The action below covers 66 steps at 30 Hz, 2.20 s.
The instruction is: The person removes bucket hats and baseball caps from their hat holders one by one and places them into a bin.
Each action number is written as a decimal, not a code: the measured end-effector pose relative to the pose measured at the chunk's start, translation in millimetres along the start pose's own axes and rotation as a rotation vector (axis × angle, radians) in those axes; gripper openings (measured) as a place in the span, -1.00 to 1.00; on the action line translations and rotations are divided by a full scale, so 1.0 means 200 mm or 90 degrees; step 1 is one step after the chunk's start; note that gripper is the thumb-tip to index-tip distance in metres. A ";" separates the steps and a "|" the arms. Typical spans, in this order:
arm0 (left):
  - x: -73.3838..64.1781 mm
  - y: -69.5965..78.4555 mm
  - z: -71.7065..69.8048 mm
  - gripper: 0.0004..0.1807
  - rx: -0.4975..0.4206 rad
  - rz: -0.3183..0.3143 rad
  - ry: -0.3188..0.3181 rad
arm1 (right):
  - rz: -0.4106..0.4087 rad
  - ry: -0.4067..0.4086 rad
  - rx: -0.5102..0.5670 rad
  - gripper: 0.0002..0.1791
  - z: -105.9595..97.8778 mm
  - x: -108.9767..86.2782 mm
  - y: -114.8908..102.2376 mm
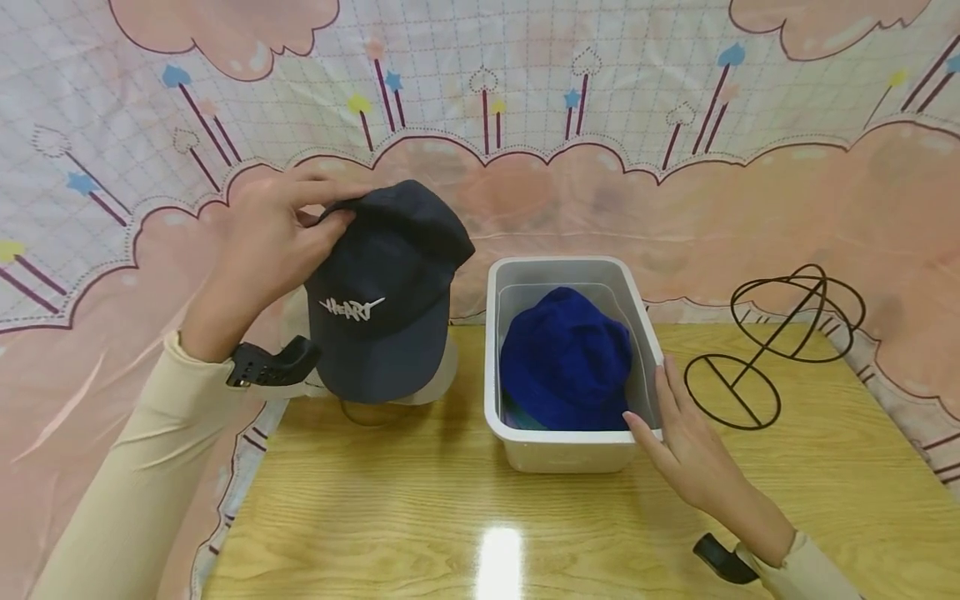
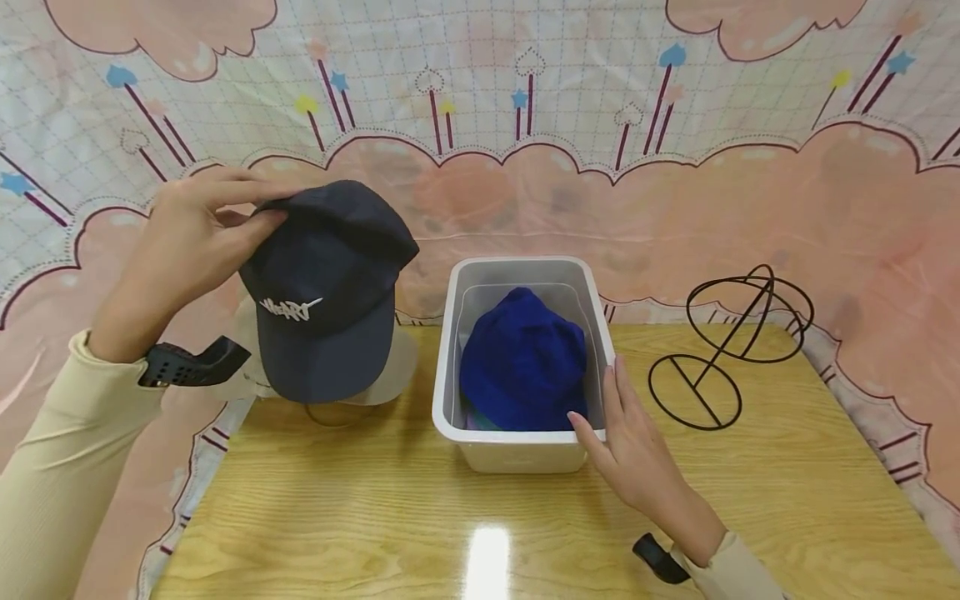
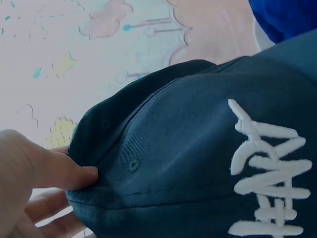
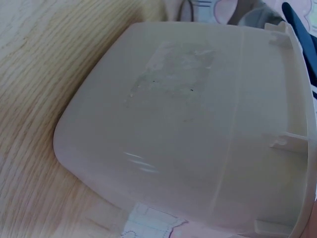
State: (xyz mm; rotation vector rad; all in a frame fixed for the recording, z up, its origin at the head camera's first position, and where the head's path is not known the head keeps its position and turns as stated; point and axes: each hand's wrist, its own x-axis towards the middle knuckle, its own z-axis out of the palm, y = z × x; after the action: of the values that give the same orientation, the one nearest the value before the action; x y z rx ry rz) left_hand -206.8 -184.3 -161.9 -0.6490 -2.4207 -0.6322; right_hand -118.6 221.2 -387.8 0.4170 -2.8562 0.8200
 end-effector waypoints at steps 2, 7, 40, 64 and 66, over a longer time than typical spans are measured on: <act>0.02 0.03 0.00 -0.67 0.001 -0.006 -0.011 | -0.001 0.001 0.003 -0.13 0.00 0.00 0.00; 0.07 0.12 0.02 -0.67 0.001 -0.025 -0.045 | 0.001 -0.001 0.007 -0.12 0.00 0.00 0.00; 0.34 0.44 0.41 -0.67 -0.181 0.003 -0.077 | 0.006 0.004 0.025 -0.11 -0.01 -0.01 0.00; 0.40 0.49 0.79 -0.65 -0.228 0.018 -0.134 | 0.023 0.003 0.031 -0.10 0.00 -0.01 0.01; 0.39 0.49 0.82 -0.64 -0.225 0.013 -0.145 | 0.023 0.006 0.032 -0.09 0.00 0.00 0.01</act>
State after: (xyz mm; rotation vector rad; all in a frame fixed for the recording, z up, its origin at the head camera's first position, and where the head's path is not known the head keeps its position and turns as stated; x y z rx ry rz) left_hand -271.2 7.1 -206.4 -0.9326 -2.5266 -1.0405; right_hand -118.5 223.8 -389.0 0.3687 -2.8477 0.8996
